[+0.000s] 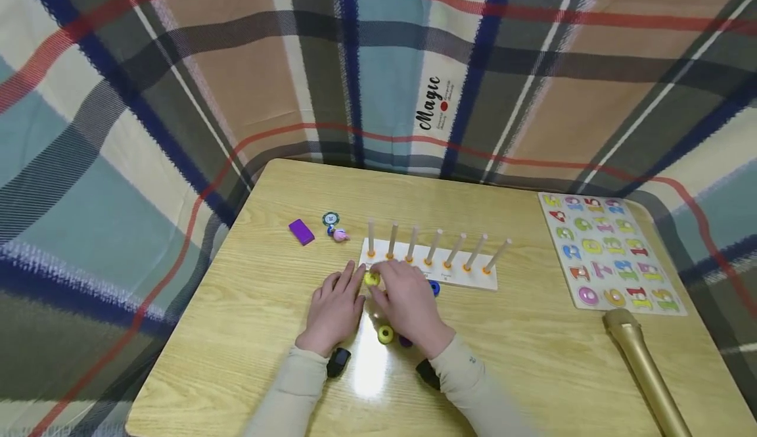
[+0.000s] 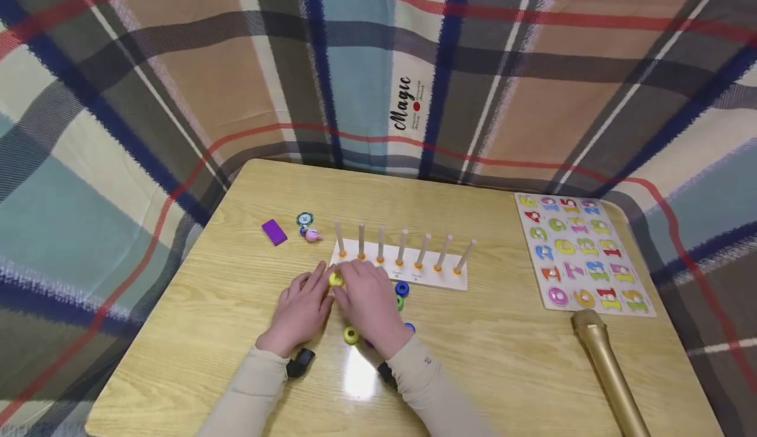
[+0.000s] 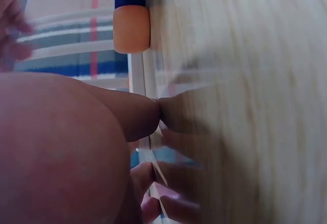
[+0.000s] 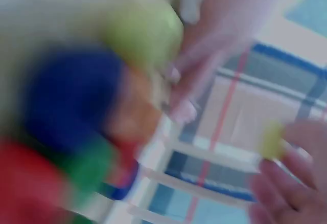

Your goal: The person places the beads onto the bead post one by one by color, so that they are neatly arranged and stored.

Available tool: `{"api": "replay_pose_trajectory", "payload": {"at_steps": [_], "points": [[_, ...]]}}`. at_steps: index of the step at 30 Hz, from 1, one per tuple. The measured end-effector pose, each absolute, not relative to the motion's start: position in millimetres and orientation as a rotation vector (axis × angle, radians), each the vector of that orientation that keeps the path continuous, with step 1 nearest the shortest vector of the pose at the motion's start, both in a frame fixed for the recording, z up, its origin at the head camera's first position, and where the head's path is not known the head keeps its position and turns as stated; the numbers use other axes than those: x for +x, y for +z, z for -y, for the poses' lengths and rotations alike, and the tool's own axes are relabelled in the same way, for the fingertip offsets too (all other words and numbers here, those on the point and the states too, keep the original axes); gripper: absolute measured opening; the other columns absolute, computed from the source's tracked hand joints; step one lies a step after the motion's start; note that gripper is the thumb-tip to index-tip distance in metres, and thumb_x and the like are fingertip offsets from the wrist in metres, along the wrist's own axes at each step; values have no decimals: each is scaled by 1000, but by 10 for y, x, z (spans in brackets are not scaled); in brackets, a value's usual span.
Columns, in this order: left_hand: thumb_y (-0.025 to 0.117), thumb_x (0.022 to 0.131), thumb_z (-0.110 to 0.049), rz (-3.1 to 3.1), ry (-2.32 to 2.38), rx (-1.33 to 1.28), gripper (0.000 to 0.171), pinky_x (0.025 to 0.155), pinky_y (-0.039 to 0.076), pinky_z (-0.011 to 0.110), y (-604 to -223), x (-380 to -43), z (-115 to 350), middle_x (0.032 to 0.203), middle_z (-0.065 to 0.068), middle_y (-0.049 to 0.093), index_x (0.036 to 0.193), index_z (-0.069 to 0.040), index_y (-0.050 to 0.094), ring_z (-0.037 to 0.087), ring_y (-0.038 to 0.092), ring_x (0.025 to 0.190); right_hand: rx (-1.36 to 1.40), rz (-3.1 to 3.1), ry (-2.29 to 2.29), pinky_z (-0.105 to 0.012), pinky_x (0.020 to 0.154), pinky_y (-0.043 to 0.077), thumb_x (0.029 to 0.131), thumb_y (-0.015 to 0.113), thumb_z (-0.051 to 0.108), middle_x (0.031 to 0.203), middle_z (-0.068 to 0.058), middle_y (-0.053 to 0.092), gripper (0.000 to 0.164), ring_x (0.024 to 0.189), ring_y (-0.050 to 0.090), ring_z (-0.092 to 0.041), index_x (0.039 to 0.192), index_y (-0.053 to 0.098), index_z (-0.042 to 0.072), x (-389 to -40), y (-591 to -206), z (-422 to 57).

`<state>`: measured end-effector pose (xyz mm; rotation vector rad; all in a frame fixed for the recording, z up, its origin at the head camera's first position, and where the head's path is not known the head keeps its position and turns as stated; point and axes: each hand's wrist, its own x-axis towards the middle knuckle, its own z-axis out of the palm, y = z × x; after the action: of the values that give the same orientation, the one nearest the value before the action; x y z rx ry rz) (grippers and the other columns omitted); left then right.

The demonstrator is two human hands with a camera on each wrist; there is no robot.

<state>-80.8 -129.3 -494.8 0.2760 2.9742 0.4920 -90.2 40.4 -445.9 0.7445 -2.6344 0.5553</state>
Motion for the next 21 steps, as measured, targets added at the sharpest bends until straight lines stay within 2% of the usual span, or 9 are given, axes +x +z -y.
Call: {"api": "replay_pose_trajectory", "payload": {"at_steps": [2, 9, 16, 21], "points": [[49, 107, -32, -2984, 489, 274, 58, 108, 39, 58, -4956, -806, 1288, 168, 7, 31, 161, -21, 33, 36, 38, 145, 651, 2541, 656, -38, 73, 56, 92, 78, 22, 104, -4, 74, 28, 85, 68, -20, 116, 68, 10, -1077, -4329, -389], [48, 106, -31, -2995, 507, 266, 56, 107, 40, 58, -4952, -788, 1274, 167, 7, 33, 160, -20, 36, 36, 39, 144, 496, 2530, 657, -37, 80, 59, 98, 71, 28, 112, -3, 73, 27, 96, 71, -21, 120, 69, 14, -1497, -4085, -262], [48, 107, -31, -2984, 524, 258, 56, 107, 39, 58, -4984, -790, 1280, 168, 6, 32, 160, -21, 35, 36, 37, 144, 505, 2554, 618, -37, 81, 60, 97, 71, 28, 111, -3, 73, 24, 97, 71, -21, 118, 72, 15, -1541, -4089, -231], [48, 106, -31, -2982, 524, 254, 56, 108, 38, 58, -4965, -803, 1286, 168, 7, 33, 160, -21, 36, 35, 38, 144, 511, 2552, 669, -34, 72, 59, 99, 69, 25, 110, -2, 72, 21, 88, 70, -18, 117, 72, 15, -1506, -4073, -299]]}}
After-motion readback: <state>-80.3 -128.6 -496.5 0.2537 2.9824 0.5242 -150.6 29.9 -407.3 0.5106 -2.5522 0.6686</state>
